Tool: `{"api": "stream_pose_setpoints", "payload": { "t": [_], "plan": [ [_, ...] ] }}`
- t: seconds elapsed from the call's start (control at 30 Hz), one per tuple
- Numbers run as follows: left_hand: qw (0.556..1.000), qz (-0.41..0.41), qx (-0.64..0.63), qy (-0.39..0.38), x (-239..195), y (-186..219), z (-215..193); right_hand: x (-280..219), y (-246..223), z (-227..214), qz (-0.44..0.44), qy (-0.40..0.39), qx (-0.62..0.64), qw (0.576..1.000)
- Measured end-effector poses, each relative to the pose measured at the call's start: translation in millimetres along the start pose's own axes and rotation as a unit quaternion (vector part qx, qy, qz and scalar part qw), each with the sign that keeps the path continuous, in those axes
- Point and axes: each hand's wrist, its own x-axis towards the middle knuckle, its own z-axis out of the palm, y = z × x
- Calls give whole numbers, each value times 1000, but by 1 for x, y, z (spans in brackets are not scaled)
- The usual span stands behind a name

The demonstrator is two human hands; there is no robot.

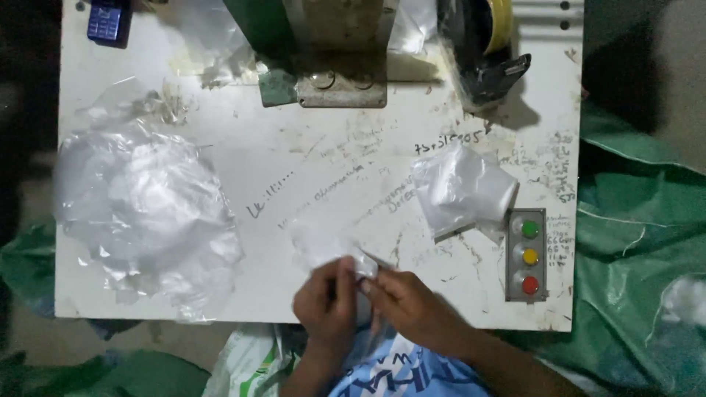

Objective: Folding individual plastic bags and placing them into a larger collection sack at a workbench.

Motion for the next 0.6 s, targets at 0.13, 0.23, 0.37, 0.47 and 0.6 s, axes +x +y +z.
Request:
{"api": "stream_pose_setpoints", "payload": {
  "t": [0.13, 0.23, 0.37, 0.47, 0.6],
  "plan": [
    [910, 54, 198, -360, -17, 27, 5, 14, 22, -17, -36, -55, -53, 996],
    [975, 190, 94, -70, 0, 20, 1, 22, 0, -23, 127, 163, -33, 978],
    [972, 154, 137, -113, 21, 7, -3, 40, 35, -33, -53, 244, 15, 968],
    [960, 225, 144, -87, 13, -16, 5, 40, 35, -23, -99, 280, -65, 953],
    [877, 223, 329, -271, 22, -39, 18, 43, 11, -19, -36, 207, -182, 961]
  ]
}}
